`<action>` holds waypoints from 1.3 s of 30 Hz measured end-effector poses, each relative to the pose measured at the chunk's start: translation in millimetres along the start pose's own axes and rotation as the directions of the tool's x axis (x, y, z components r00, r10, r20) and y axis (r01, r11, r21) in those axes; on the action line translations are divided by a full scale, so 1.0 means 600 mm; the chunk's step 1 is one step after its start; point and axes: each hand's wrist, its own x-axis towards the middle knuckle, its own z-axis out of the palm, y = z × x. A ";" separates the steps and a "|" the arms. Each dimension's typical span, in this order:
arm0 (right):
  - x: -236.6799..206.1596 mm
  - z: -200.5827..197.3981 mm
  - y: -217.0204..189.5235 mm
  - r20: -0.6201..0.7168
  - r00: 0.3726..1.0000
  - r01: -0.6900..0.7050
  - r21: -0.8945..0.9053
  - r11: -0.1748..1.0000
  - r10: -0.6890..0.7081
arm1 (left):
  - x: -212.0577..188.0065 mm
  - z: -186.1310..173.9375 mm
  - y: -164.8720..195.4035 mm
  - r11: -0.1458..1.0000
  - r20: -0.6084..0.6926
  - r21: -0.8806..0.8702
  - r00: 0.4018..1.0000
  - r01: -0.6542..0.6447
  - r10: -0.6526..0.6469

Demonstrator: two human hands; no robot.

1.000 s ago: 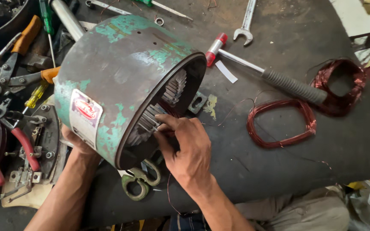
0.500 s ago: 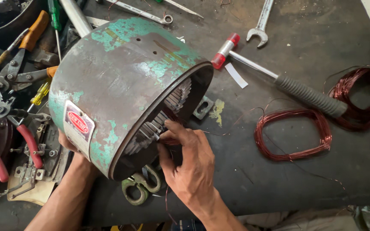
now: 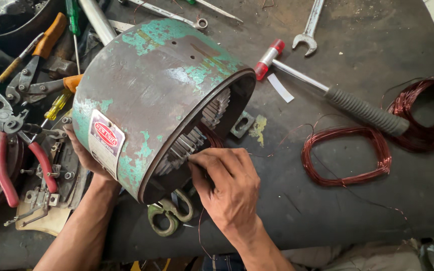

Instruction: The person winds copper wire into the slots of a motor stator by hand. They cut a small piece of insulating tape with scissors and place it inside the stator before continuing to wind and tuck the wire into the slots.

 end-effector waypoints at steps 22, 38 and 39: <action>-0.004 -0.002 -0.012 0.026 0.998 0.059 -0.056 0.997 -0.058 | -0.003 0.093 -0.013 0.975 0.002 0.173 0.990 0.141 -0.144; -0.017 -0.020 -0.037 -0.182 0.983 0.007 0.097 0.995 0.011 | 0.140 0.100 0.009 0.701 0.302 0.698 0.829 0.144 -0.471; -0.018 -0.020 -0.038 -0.183 0.983 0.007 0.072 0.997 0.006 | 0.148 0.099 0.007 0.718 0.319 0.669 0.800 0.191 -0.509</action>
